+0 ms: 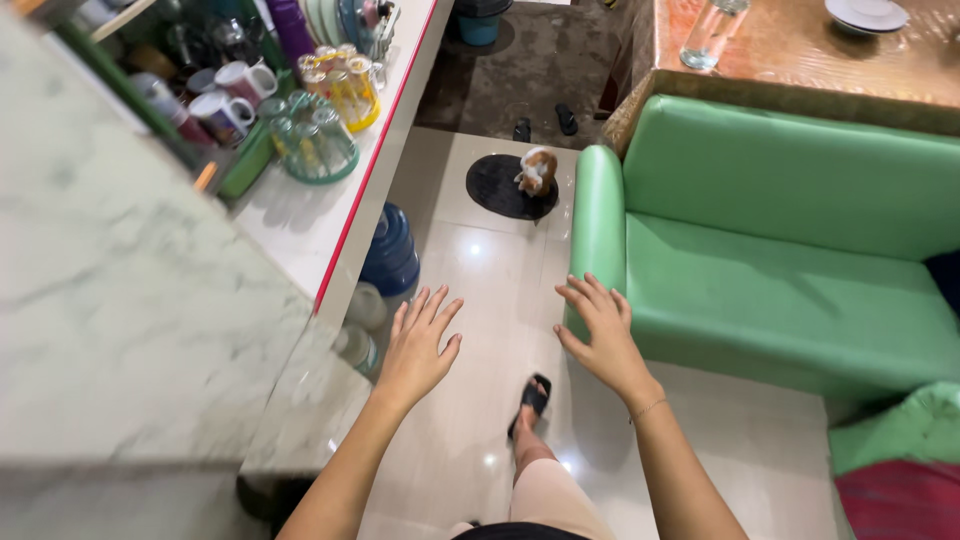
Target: The person searches through various storage areas in a home, including a bookshelf, a wooden cabinet, a wardrobe, and a kitchen pantry. They open and close multiple doors and drawers, briefly handling items like books, cables, and kitchen containers while looking for something specific.
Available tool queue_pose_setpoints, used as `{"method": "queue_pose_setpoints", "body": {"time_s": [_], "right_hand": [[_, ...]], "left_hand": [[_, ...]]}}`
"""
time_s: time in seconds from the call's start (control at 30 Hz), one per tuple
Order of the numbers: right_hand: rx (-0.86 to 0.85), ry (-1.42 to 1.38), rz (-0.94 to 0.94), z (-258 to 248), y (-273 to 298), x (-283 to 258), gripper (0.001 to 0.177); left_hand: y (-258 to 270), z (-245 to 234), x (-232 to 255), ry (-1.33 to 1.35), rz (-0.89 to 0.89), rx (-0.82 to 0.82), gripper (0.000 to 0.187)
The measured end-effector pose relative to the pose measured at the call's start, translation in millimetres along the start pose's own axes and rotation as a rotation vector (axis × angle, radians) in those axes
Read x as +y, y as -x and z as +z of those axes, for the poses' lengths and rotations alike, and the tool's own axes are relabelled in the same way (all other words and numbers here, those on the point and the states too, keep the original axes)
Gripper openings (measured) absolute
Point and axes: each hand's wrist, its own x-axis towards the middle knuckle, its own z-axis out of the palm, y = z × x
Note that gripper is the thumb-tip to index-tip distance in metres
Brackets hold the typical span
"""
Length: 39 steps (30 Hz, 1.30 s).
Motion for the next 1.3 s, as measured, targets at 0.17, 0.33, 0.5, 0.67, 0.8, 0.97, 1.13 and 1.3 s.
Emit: {"method": "queue_pose_setpoints", "body": {"time_s": [0.17,0.33,0.5,0.67,0.8,0.97,1.13,1.3], "right_hand": [[-0.007,0.03,-0.03,0.7,-110.4,66.0,0.054],[-0.036,0.018,-0.083,-16.8,-235.3,129.9,0.054],[-0.05,0.029,-0.103,-16.7,-348.4,174.2,0.056],[-0.047,-0.022,-0.153,5.0,-453.6,210.2,0.058],[-0.028,-0.077,-0.141,27.0,-532.2,233.9,0.057],[0.055,-0.065,-0.102,48.8,-654.3,260.9,0.056],[0.113,-0.052,-0.061,61.9,-765.1,282.2,0.056],[0.105,-0.044,0.007,68.1,-853.5,312.0,0.058]], "left_hand": [[-123.0,22.4,-26.5,0.018,-0.02,0.013,0.052],[-255.5,36.2,-39.1,0.013,-0.025,0.068,0.054],[-360.5,40.8,-64.0,0.04,-0.054,0.114,0.053],[-451.9,51.8,-106.9,0.031,-0.067,0.1,0.055],[-537.5,58.1,-152.1,0.049,-0.033,0.081,0.057],[-667.3,47.0,-214.6,0.042,0.042,0.056,0.058],[-795.5,33.5,-260.7,0.061,0.103,0.039,0.056],[-899.2,41.2,-290.9,0.095,0.122,-0.002,0.057]]}}
